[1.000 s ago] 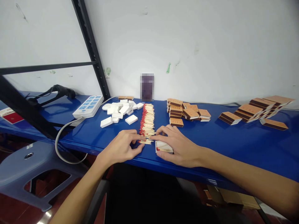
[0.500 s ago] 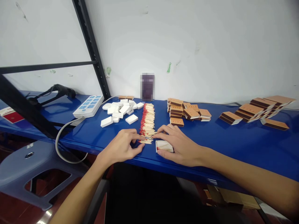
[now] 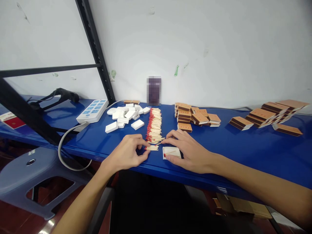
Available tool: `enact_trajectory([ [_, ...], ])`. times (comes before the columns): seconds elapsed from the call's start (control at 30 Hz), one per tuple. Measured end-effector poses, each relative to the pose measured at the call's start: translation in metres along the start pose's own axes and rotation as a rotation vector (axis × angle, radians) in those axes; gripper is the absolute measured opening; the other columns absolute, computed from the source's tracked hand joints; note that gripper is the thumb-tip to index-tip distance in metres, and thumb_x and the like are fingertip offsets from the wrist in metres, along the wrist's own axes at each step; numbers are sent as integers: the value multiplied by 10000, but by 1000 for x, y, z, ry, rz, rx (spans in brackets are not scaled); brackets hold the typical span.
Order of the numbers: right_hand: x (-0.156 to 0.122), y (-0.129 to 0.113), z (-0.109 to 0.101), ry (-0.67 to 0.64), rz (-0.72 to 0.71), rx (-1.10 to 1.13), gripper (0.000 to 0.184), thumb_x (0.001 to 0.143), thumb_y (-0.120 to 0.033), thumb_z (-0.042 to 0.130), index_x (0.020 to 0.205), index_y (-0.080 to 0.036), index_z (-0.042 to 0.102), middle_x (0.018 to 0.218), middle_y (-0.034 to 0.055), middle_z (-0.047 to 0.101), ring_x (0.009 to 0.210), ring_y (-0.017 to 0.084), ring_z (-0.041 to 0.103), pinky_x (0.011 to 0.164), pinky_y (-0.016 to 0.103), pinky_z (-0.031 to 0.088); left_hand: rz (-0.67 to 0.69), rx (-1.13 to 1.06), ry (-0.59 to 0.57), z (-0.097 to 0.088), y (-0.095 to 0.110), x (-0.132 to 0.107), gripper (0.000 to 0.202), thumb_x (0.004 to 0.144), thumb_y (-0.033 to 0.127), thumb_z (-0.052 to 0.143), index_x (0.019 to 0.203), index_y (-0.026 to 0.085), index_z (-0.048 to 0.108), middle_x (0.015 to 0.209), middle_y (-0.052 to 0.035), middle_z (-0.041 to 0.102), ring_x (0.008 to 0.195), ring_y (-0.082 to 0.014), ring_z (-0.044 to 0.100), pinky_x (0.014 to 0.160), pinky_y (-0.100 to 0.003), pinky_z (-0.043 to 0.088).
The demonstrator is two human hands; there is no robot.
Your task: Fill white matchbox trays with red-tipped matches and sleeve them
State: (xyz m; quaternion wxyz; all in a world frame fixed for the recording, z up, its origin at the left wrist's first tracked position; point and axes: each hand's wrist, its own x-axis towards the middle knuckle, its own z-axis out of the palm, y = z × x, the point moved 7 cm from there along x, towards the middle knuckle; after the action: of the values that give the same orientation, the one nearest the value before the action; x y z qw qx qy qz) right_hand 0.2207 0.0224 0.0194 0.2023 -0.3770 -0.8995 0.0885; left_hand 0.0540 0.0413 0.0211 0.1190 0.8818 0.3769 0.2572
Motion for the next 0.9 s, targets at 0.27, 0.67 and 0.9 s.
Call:
enact_trajectory([
  [0.27, 0, 2, 2, -22, 22, 4, 375, 925, -409, 558, 1188, -158, 647, 1129, 129, 583, 1027, 289, 515, 891, 487, 441, 3, -11, -8, 0, 1, -1, 125, 802, 189, 638, 852, 184, 752, 718, 5, 561, 630, -105, 522, 598, -242, 411],
  [0.67, 0, -5, 1, -3, -32, 21, 346, 914, -387, 574, 1161, -166, 670, 1119, 137, 591, 1008, 289, 524, 887, 498, 449, 27, -21, -13, -2, 4, -1, 117, 807, 209, 639, 888, 177, 718, 711, 11, 538, 637, -114, 519, 612, -253, 404],
  [0.9, -1, -10, 3, -17, -113, 37, 416, 893, -384, 608, 1256, -186, 646, 1242, 146, 609, 1110, 315, 509, 936, 530, 424, 6, -33, 15, -2, -1, 0, 192, 813, 93, 533, 912, 176, 674, 714, 22, 550, 599, -102, 483, 592, -244, 378],
])
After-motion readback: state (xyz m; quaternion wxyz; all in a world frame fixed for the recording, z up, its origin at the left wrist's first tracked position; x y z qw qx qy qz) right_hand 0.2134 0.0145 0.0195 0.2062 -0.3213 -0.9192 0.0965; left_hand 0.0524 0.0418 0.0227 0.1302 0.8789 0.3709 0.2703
